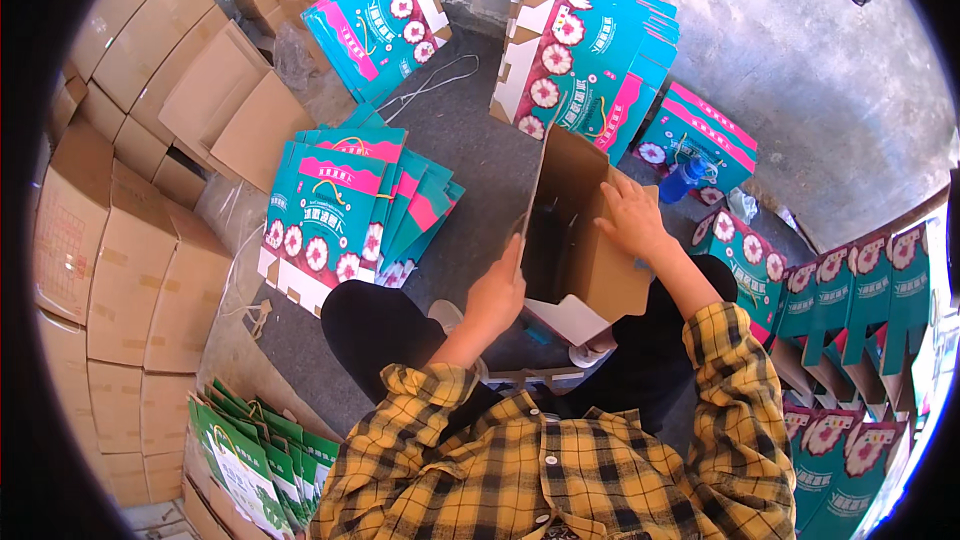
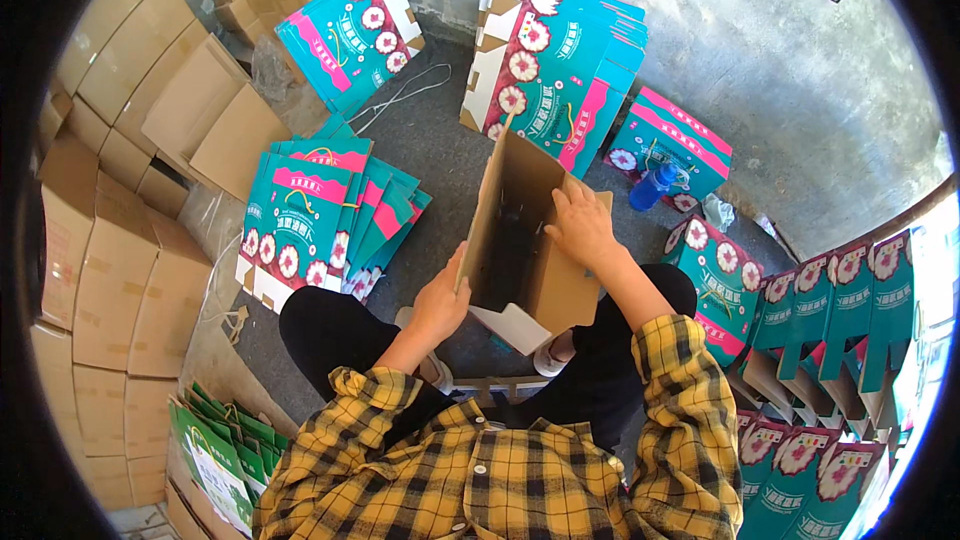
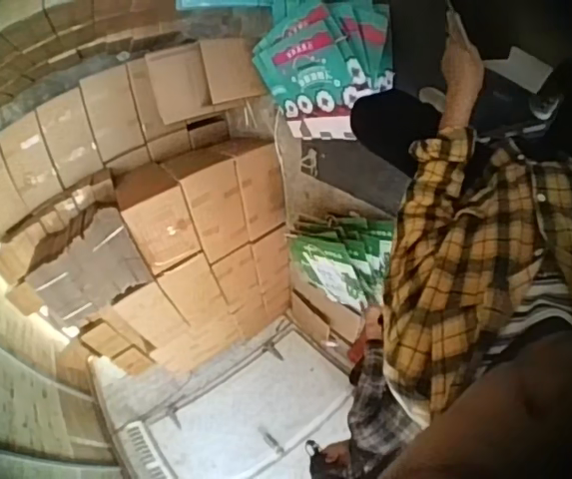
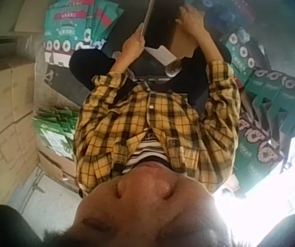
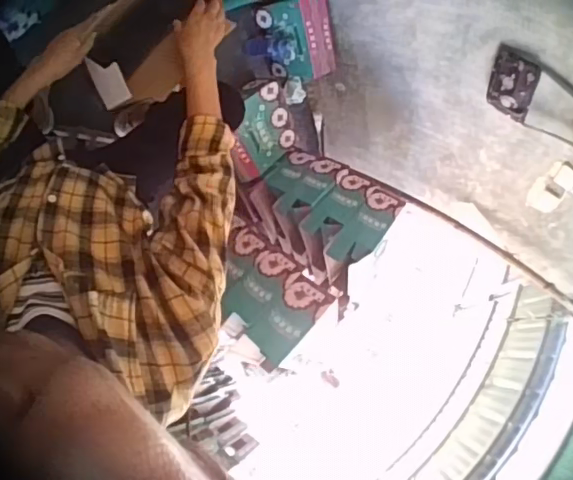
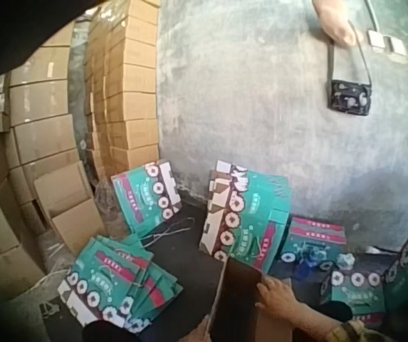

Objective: Folding and assembling cardboard boxes for fruit packaging.

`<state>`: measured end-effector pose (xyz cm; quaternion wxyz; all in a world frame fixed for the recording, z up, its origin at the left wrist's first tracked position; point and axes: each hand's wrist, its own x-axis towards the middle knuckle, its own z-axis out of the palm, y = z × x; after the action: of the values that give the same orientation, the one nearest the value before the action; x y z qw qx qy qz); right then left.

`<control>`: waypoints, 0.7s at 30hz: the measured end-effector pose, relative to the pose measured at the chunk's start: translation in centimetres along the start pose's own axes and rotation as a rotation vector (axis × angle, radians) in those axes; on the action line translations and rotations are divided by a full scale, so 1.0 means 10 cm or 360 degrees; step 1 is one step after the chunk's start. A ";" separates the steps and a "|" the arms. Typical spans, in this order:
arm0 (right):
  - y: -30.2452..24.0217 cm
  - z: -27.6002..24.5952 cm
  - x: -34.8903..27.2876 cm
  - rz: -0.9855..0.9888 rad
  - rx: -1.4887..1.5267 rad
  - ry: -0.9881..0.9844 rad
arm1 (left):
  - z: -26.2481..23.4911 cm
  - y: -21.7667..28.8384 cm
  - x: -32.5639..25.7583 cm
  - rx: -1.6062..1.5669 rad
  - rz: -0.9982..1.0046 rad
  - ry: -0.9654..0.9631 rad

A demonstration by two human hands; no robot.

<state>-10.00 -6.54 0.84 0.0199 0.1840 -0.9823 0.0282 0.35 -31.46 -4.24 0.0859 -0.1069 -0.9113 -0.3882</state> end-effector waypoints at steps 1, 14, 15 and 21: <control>0.07 0.05 0.06 0.0010 0.0005 0.0003 | -0.09 0.04 0.01 0.0112 -0.0117 -0.0189; 0.25 0.38 0.72 0.0395 0.0319 0.0157 | -0.17 0.06 -0.10 0.0354 0.0221 -0.0218; 0.36 0.45 0.77 0.0459 0.0497 0.0201 | -0.17 0.04 -0.11 0.0355 0.0232 -0.0229; 0.94 0.69 1.01 0.0826 0.0991 0.0243 | -0.27 -0.06 -0.30 0.0312 0.0417 -0.0231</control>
<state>-23.00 -1.83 -6.03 0.0283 -0.0750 -0.9364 0.3417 3.30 -34.22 -3.58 0.0798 -0.2437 -0.9269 -0.2742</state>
